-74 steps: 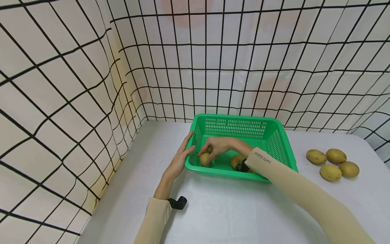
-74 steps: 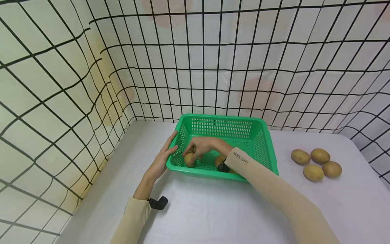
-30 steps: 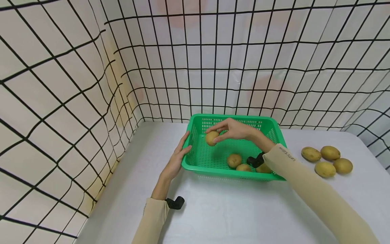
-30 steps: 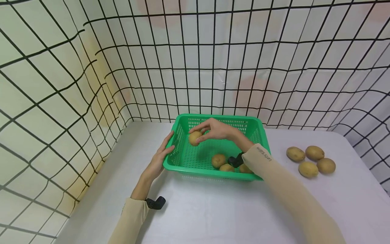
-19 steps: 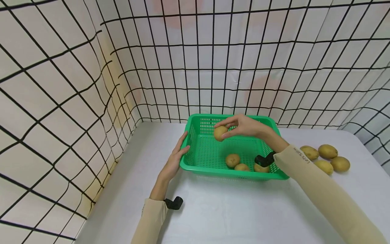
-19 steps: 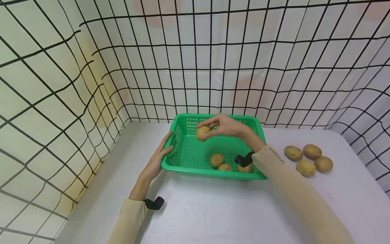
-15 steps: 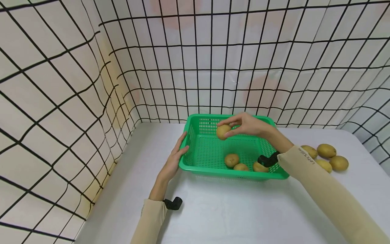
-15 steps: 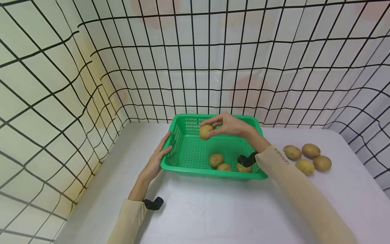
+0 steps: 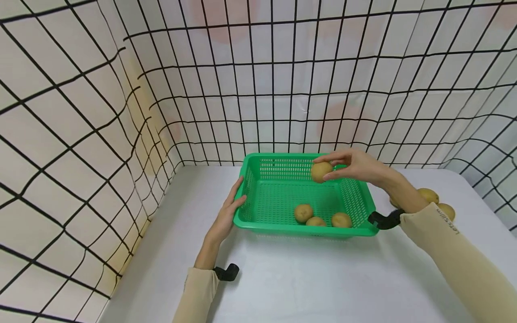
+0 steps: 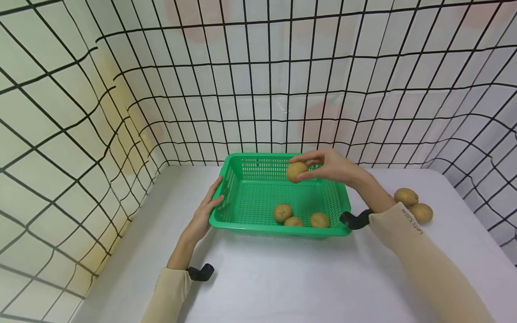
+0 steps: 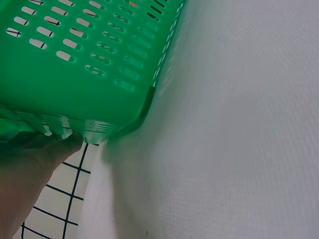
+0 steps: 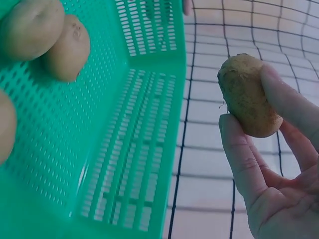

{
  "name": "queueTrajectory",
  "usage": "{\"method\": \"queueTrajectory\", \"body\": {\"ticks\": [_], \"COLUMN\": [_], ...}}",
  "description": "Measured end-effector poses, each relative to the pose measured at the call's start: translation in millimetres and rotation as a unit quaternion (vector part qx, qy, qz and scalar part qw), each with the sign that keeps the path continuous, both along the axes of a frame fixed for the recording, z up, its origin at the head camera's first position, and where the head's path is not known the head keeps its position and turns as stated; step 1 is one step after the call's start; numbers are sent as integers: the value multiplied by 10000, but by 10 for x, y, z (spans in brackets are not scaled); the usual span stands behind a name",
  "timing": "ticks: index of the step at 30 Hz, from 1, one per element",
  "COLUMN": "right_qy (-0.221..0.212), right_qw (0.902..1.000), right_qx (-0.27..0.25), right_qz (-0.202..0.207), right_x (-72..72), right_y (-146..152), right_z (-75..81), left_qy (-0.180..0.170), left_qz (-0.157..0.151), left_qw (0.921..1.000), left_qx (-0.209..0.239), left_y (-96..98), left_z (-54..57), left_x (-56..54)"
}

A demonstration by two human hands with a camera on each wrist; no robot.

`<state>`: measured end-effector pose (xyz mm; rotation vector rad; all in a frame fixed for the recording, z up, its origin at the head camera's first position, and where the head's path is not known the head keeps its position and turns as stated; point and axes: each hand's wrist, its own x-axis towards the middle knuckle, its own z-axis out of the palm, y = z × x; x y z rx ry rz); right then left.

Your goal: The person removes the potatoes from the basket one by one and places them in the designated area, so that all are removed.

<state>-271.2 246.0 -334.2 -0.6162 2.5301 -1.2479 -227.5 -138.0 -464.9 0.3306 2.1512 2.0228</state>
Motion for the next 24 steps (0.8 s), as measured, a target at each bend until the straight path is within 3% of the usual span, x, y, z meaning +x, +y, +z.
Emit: {"method": "queueTrajectory", "body": {"ticks": [11,24], "right_qy": [-266,-309], "right_qw": [9898,9762], "right_qx": [91,411], "right_qz": [-1394,-2109], "right_x": [313,568], "right_y": [801,1382], "right_z": [-82,-536], "left_qy": [-69,-138], "left_qz": [-2,0], "left_qw": [10000,9999], "left_qx": [59,91], "left_y": [3,12], "left_z": [-8,5], "left_x": [0,9]}}
